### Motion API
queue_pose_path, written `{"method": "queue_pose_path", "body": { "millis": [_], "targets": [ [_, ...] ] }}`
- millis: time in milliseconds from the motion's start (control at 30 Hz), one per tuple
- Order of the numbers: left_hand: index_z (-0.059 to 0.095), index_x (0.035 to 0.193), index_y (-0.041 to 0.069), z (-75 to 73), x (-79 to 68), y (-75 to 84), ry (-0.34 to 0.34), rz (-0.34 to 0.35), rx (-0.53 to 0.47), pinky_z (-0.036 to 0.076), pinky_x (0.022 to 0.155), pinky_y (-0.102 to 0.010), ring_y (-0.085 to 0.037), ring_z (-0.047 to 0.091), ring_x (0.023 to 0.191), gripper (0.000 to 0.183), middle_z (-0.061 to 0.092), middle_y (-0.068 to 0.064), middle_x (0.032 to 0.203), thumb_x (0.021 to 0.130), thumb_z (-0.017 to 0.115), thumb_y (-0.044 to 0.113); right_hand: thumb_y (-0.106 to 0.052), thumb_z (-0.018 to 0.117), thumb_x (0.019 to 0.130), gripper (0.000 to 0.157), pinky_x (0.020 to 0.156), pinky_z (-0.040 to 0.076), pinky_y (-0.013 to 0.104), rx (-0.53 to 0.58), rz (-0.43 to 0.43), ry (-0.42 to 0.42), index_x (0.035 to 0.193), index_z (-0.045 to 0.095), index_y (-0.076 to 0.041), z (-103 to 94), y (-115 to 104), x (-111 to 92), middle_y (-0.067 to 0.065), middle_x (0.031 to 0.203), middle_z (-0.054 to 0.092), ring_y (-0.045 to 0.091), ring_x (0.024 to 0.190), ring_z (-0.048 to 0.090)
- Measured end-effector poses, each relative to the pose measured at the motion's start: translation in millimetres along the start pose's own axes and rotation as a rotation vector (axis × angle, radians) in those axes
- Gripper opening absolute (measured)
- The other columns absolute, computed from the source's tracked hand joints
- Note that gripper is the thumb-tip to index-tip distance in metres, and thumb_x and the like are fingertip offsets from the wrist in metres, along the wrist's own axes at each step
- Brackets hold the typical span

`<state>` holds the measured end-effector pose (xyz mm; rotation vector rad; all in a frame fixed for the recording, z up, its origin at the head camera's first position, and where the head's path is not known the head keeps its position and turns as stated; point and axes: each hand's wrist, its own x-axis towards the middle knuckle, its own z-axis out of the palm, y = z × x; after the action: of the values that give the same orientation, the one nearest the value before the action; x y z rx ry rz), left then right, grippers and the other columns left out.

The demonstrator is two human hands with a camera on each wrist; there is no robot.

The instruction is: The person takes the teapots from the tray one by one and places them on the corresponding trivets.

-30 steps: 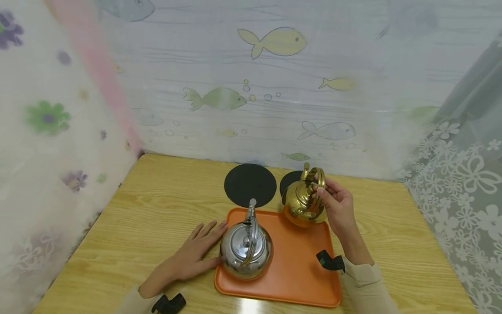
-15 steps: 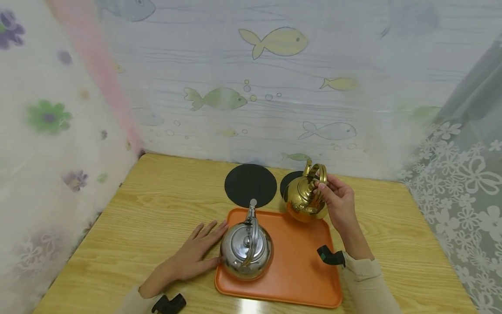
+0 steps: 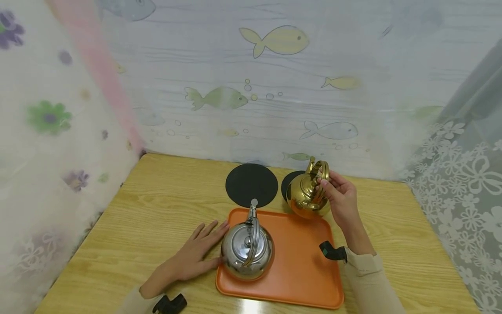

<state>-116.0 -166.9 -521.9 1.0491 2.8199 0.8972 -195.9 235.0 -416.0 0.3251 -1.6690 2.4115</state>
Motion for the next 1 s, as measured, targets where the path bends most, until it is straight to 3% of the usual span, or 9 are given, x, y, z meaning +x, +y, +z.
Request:
{"method": "queue_pose_path", "body": {
  "millis": [333, 600, 900, 1000],
  "targets": [
    [0.033, 0.161, 0.014, -1.9, -0.1, 2.0, 0.001, -0.005, -0.002, 0.011, 0.121, -0.061, -0.037, 0.027, 0.153, 0.076, 0.033, -0.003, 0.165, 0.097, 0.060, 0.046, 0.007, 0.058, 0.098, 0.029, 0.080, 0.059, 0.021, -0.033, 0.029, -0.007, 0.127, 0.062, 0.002, -7.1, 1, 11, 0.002, 0.110, 0.073, 0.011, 0.093, 0.070],
    [0.033, 0.161, 0.014, -3.0, 1.3, 2.1, 0.002, 0.001, 0.003, 0.012, 0.121, -0.061, -0.037, 0.027, 0.153, 0.077, 0.034, -0.004, 0.165, 0.097, 0.060, 0.047, 0.004, 0.061, 0.098, 0.033, 0.080, 0.059, 0.021, -0.023, 0.048, -0.004, 0.131, 0.058, 0.007, -15.0, 2, 21, 0.001, 0.106, 0.073, 0.012, 0.094, 0.071],
    [0.033, 0.161, 0.013, -4.0, 0.5, 3.6, -0.004, -0.005, -0.016, 0.011, 0.121, -0.060, -0.037, 0.027, 0.153, 0.076, 0.033, -0.003, 0.166, 0.097, 0.060, 0.046, 0.007, 0.058, 0.098, 0.029, 0.079, 0.059, 0.021, 0.016, 0.032, -0.028, 0.127, 0.062, 0.007, -19.9, 7, 30, 0.001, 0.113, 0.074, 0.010, 0.093, 0.071],
    [0.033, 0.161, 0.014, -4.0, 0.0, 3.9, -0.008, -0.009, -0.015, 0.010, 0.121, -0.059, -0.037, 0.027, 0.153, 0.076, 0.033, -0.003, 0.166, 0.097, 0.059, 0.047, 0.006, 0.058, 0.098, 0.026, 0.079, 0.059, 0.020, 0.011, 0.029, -0.034, 0.123, 0.066, 0.002, -21.2, 7, 31, 0.001, 0.111, 0.074, 0.010, 0.093, 0.070]
  ]
}}
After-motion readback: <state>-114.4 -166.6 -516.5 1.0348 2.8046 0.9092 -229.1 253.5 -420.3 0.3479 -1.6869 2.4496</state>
